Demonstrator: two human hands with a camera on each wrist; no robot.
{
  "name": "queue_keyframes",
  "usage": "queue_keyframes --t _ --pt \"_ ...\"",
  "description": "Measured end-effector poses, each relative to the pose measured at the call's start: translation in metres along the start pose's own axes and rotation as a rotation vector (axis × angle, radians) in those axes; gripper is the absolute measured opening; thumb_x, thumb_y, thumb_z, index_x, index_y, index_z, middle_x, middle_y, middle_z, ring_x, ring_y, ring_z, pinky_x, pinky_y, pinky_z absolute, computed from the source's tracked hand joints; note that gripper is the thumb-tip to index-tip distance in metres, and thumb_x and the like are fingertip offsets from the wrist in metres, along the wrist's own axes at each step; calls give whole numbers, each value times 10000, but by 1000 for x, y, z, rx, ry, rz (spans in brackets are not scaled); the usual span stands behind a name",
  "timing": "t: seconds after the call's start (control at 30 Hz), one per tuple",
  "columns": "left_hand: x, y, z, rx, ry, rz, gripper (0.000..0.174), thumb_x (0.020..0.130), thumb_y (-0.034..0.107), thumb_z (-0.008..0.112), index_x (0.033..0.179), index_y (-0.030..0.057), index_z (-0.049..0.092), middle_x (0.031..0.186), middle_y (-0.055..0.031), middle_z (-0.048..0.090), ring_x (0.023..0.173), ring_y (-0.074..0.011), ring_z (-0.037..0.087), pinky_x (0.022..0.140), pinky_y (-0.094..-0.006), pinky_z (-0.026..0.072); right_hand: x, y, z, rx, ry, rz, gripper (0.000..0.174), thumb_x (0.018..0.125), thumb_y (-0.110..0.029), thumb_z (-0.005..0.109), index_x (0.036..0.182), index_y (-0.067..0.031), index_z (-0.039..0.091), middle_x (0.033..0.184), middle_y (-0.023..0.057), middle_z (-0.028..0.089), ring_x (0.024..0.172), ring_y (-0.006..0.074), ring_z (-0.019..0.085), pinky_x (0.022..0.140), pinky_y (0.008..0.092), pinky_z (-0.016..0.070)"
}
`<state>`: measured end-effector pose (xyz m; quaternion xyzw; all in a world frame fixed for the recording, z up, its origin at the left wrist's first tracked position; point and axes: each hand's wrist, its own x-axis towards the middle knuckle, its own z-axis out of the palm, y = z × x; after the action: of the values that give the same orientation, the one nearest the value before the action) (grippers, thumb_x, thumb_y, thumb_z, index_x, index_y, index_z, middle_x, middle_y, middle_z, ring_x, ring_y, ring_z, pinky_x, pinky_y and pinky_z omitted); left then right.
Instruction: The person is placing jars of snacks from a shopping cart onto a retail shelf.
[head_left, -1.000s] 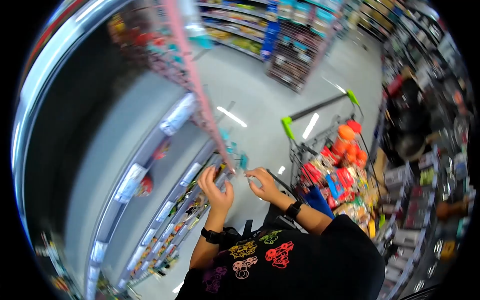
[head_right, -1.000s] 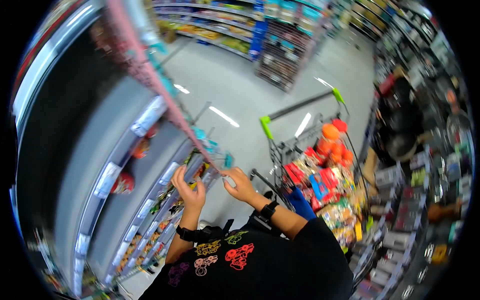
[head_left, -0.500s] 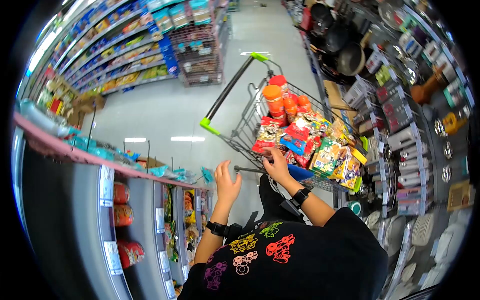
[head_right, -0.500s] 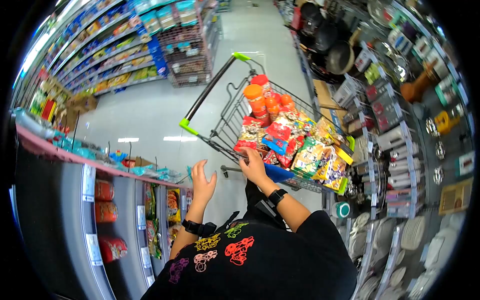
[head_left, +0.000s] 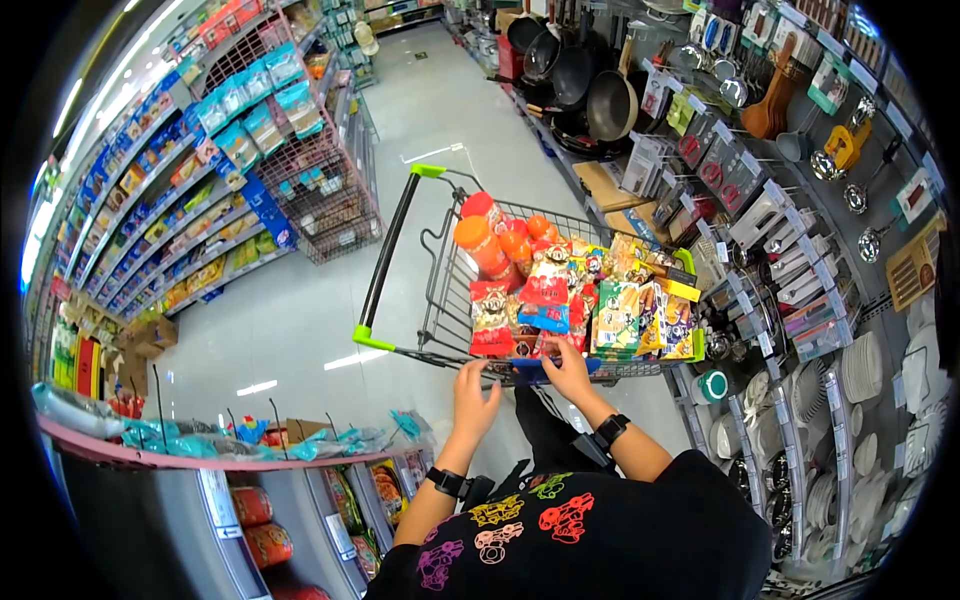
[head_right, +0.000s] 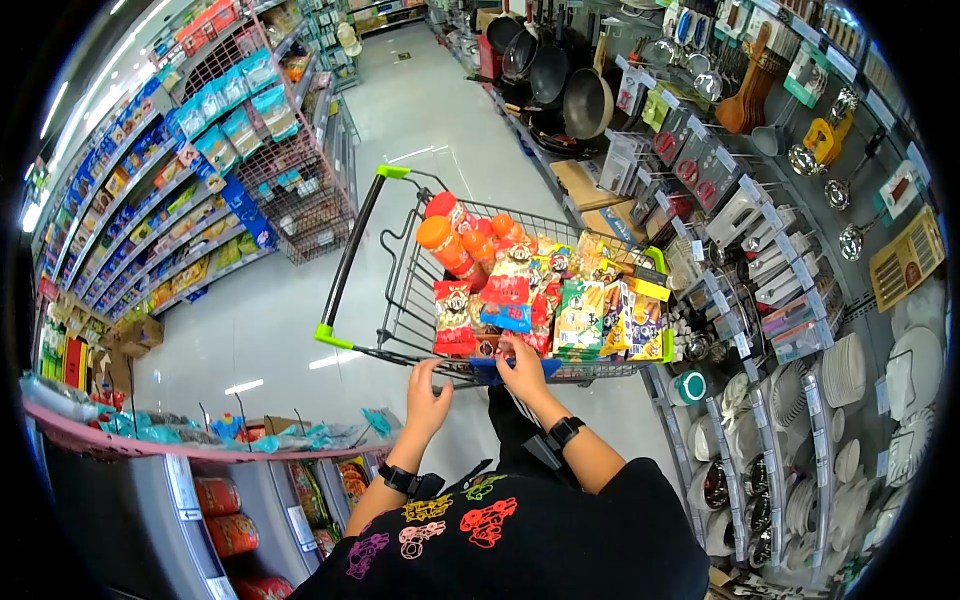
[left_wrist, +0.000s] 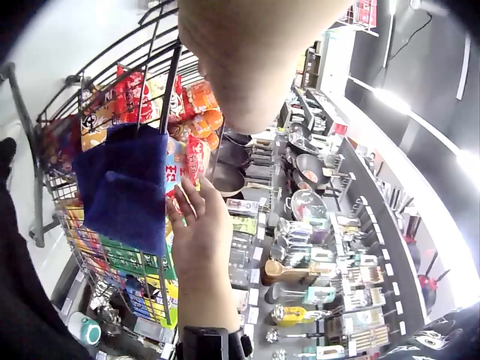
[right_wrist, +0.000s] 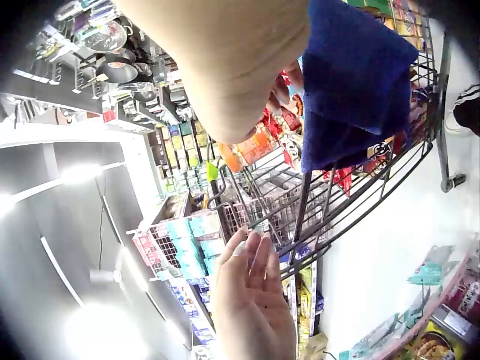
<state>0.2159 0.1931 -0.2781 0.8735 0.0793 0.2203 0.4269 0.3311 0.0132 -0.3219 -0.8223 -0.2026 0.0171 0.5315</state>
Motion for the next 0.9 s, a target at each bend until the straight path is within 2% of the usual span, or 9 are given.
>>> queue_keyframes --t 0.03,0.17,0.27,0.33,0.4,0.43,0.67,0.8,0.9 --pt "2 1 1 -8 13 -2 415 735 63 633 1133 6 527 1108 -193 540 1058 -361 522 935 -415 407 0 -1 1 63 9 70 309 801 -111 624 1092 -27 563 938 136 625 898 267 615 813 360 473" --pt "13 -5 6 -55 17 -43 392 745 46 618 1126 3 538 1082 -188 554 1031 -352 544 906 -390 433 5 2 8 38 19 -26 294 813 -63 606 1100 -23 555 936 94 630 847 170 620 707 277 492" --pt "23 -13 13 -152 -31 -142 399 750 29 608 1141 3 534 1086 -182 554 1016 -329 560 896 -376 445 12 -5 11 -2 24 -68 314 810 -65 609 1118 -24 561 947 97 632 843 168 620 709 281 495" --pt "35 -12 20 -257 -11 -156 368 786 19 598 1147 -3 533 1092 -166 566 1020 -280 586 888 -352 471 17 -6 12 34 13 -49 315 807 -54 608 1119 -30 569 962 102 632 853 166 621 717 284 498" --pt "48 -14 25 -335 12 -189 323 811 20 603 1128 -8 543 1070 -152 583 1033 -255 595 904 -343 476 24 -7 11 58 -36 86 303 809 -51 603 1109 -27 573 961 109 631 848 173 621 716 285 499" --pt "55 -13 24 -328 -15 -184 327 818 15 601 1136 -16 533 1098 -152 577 1049 -244 592 916 -336 473 29 -6 10 27 -14 39 297 811 -59 602 1106 -30 574 959 114 631 841 187 624 712 286 500" --pt "107 -41 43 -418 -7 -274 383 841 59 604 1194 -18 475 1155 -170 562 1049 -262 601 859 -337 494 89 -10 0 18 -46 -1 331 809 -81 618 1130 -34 552 982 122 634 917 227 628 741 325 501" --pt "143 -59 50 -580 -11 -462 417 853 69 602 1229 -4 438 1184 -157 553 1069 -231 575 886 -329 476 136 -10 1 61 -85 13 340 803 -107 626 1123 -28 545 1017 139 626 960 263 615 808 345 486" --pt "175 -51 41 -928 27 -788 383 903 175 535 1249 39 441 1195 -128 537 1087 -215 541 916 -337 457 174 -4 5 69 -146 -26 378 799 -112 654 1146 -22 536 1057 145 603 934 246 624 772 317 507"
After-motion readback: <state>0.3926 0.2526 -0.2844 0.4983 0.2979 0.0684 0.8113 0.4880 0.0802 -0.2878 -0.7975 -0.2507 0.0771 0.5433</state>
